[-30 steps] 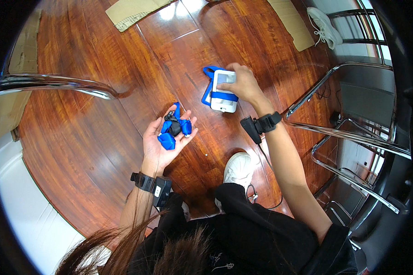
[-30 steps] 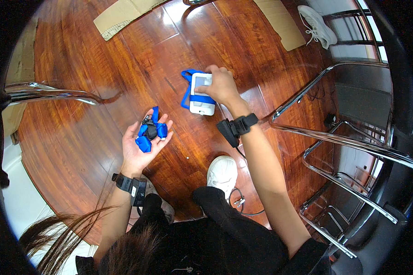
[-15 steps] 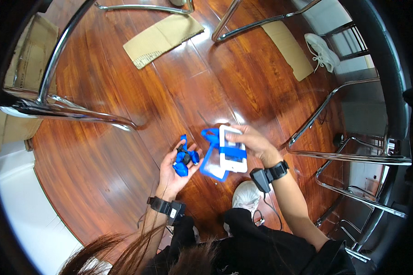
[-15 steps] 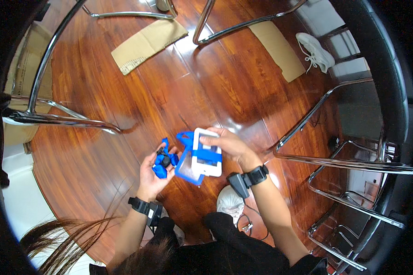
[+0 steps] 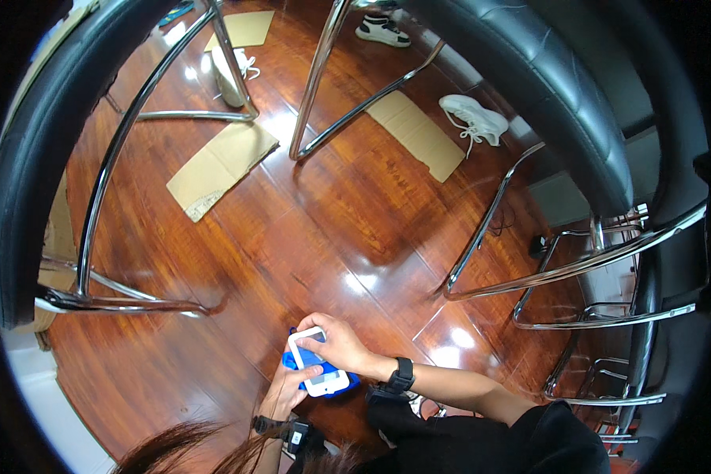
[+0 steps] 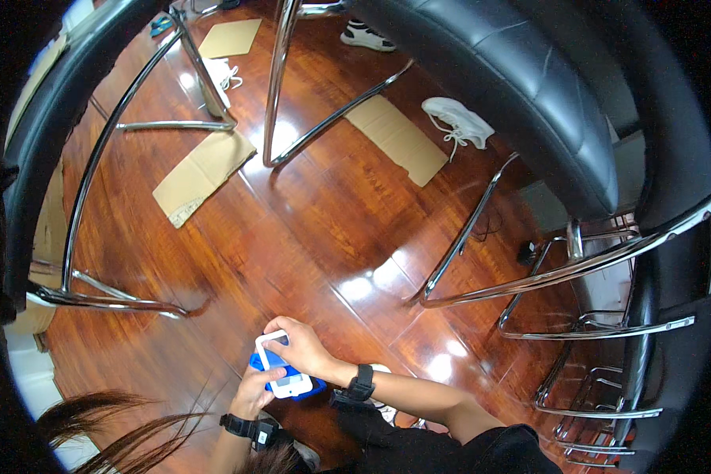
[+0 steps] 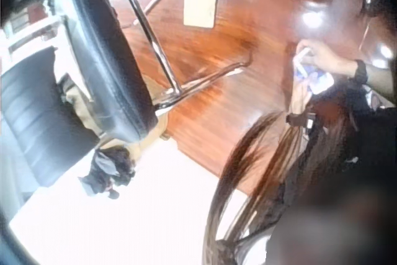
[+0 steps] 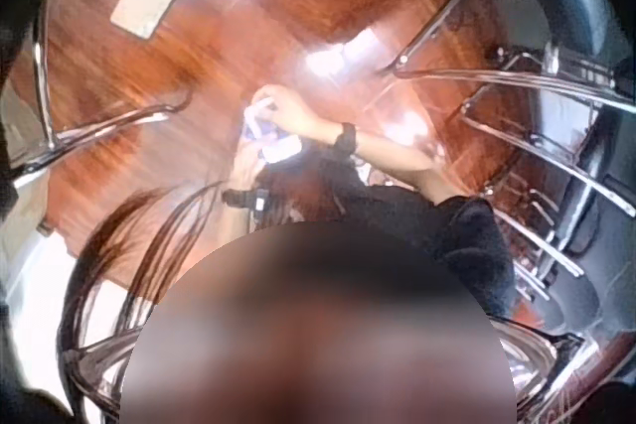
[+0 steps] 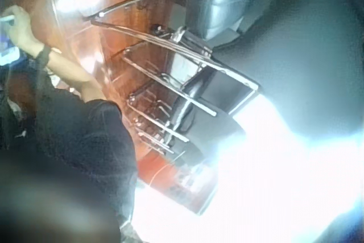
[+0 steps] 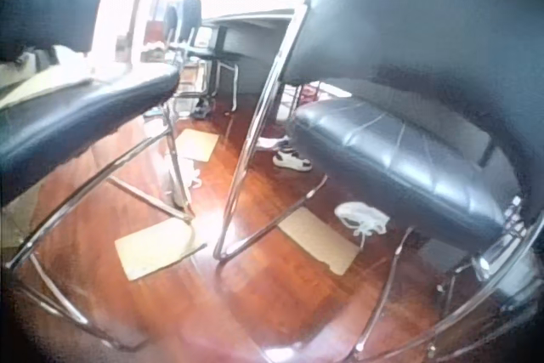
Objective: The person manipulates a black strap and a blue strap on a wooden table. They fold and adjust the black strap, then handle the blue strap, folding and aligning its ends. The person places the straps on the table and briefly picks up a blue pouch-like object.
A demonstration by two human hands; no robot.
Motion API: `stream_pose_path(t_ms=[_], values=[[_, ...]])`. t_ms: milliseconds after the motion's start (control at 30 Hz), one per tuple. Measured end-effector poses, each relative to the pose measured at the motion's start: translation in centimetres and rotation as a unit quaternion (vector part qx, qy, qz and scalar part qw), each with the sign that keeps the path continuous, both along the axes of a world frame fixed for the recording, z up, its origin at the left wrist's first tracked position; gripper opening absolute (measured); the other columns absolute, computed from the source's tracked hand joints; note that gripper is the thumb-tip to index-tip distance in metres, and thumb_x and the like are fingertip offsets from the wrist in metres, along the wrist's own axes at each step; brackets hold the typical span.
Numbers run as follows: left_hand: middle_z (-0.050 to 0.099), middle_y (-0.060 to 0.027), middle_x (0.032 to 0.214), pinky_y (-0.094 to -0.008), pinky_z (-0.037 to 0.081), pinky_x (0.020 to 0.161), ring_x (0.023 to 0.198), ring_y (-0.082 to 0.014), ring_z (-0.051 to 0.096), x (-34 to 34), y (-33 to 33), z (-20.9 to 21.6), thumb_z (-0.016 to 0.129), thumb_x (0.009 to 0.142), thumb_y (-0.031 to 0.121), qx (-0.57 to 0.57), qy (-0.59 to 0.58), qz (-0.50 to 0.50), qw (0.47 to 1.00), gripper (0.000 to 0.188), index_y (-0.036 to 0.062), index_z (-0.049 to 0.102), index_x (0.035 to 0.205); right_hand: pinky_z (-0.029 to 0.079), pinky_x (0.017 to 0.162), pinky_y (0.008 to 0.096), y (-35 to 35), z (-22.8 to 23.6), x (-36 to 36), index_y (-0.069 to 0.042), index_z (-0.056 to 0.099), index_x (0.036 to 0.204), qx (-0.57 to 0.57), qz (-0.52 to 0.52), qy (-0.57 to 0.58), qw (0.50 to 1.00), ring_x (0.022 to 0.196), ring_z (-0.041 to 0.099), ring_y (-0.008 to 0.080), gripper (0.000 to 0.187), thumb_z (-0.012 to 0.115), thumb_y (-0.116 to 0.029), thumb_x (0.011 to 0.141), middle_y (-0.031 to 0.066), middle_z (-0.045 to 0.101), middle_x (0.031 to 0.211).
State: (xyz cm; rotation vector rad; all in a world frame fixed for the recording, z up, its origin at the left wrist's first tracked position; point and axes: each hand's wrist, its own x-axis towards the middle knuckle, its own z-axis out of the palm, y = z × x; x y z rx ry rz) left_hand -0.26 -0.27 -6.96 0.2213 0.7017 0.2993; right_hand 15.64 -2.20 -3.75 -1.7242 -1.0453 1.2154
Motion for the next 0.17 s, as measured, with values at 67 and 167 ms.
stream_pose_path(t_ms=[67,167], values=[[0.057,-0.0092,0.117,-0.0445,0.050,0.094,0.109,-0.0262,0.058,0.04,-0.26,0.12,0.067,0.074,-0.010,-0.024,0.005,-0.025,0.999,0.065,0.0078,0.042,0.130,0.050,0.078,0.0328,-0.10,0.04,0.36,-0.004,0.062,0.099,-0.024,-0.010,0.032,0.999,0.087,0.065,0.0233,0.020,0.069,-0.012,0.082,0.0109,0.066,0.093],[0.058,-0.0091,0.118,-0.0445,0.051,0.092,0.110,-0.0257,0.059,0.65,-0.50,-0.05,0.067,0.076,-0.009,-0.019,0.027,-0.013,0.999,0.061,0.0074,0.044,0.130,0.049,0.083,0.0347,0.06,-0.07,0.65,-0.006,0.062,0.101,-0.011,0.028,-0.050,0.998,0.097,0.063,0.0254,0.022,0.068,-0.018,0.083,0.0121,0.065,0.102]])
